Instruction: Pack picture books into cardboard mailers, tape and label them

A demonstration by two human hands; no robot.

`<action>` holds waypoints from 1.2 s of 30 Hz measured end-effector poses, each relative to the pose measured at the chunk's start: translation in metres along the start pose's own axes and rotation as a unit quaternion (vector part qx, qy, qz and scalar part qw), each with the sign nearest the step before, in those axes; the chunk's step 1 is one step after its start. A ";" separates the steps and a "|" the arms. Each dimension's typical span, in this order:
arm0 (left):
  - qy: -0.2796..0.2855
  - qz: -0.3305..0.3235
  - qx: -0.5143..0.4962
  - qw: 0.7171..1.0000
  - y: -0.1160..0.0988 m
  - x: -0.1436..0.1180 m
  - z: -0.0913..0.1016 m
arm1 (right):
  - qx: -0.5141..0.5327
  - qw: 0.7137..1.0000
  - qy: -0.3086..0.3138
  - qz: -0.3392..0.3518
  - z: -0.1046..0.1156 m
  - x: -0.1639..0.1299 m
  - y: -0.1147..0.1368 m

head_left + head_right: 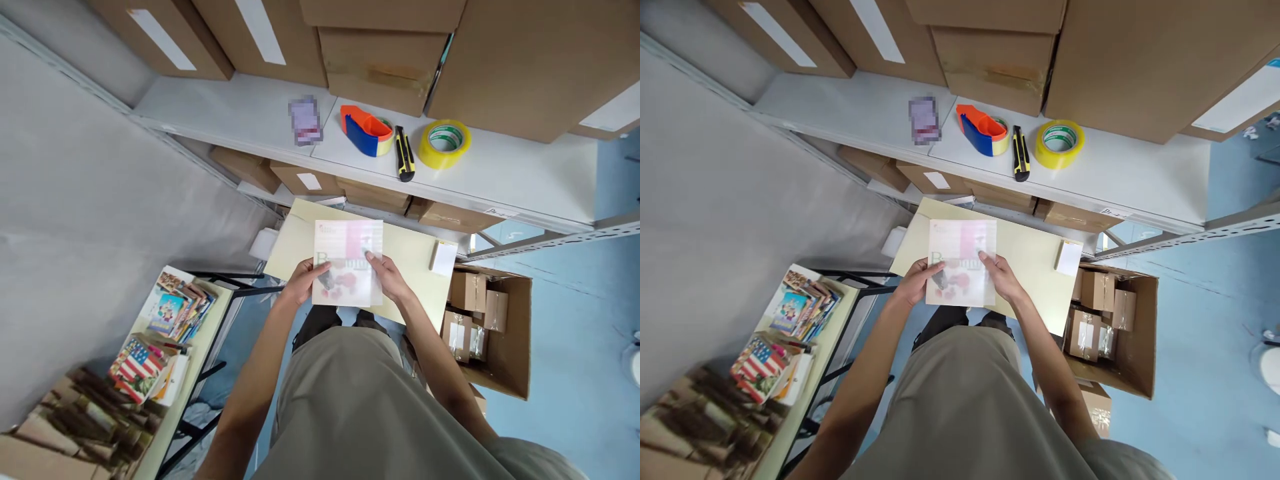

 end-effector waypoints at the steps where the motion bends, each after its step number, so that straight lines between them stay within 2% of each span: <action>1: -0.007 -0.006 -0.001 1.000 0.000 0.000 0.003 | 0.001 1.000 -0.001 -0.006 -0.002 0.003 -0.003; 6: -0.006 -0.007 -0.013 1.000 -0.003 0.017 0.020 | 0.003 1.000 -0.029 -0.009 -0.004 0.016 -0.007; 10: 0.032 0.003 -0.019 0.999 -0.006 0.040 0.035 | 0.009 0.999 -0.051 -0.006 -0.011 0.028 -0.011; 13: 0.053 0.001 -0.017 0.998 -0.007 0.058 0.054 | 0.044 0.996 -0.076 -0.017 -0.021 0.045 -0.025; 15: 0.056 -0.001 -0.009 0.998 -0.003 0.073 0.075 | 0.054 0.993 -0.106 -0.024 -0.028 0.061 -0.040; 18: 0.043 -0.005 0.014 0.999 0.012 0.101 0.119 | 0.041 0.987 -0.150 -0.040 -0.042 0.094 -0.066; 23: -0.024 -0.007 0.100 0.995 0.048 0.160 0.207 | 0.059 0.977 -0.193 -0.069 -0.071 0.172 -0.111; 26: -0.065 0.000 0.155 0.986 0.062 0.196 0.247 | 0.093 0.960 -0.244 -0.097 -0.081 0.221 -0.135; 28: -0.078 0.010 0.175 0.981 0.071 0.217 0.265 | 0.104 0.947 -0.281 -0.119 -0.084 0.248 -0.147; 31: -0.089 0.030 0.208 0.974 0.084 0.242 0.281 | 0.098 0.934 -0.313 -0.143 -0.084 0.277 -0.157; 36: -0.100 0.048 0.239 0.965 0.100 0.257 0.291 | 0.058 0.914 -0.356 -0.184 -0.070 0.291 -0.164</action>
Point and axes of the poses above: each hand's wrist, its own x-axis towards the middle knuckle, its own z-axis out of the back of the hand, y = z × x, the point moved 10 cm from there along x, towards the middle knuckle, and after that the axes turned 8 degrees about -z, right-handed, at the moved point
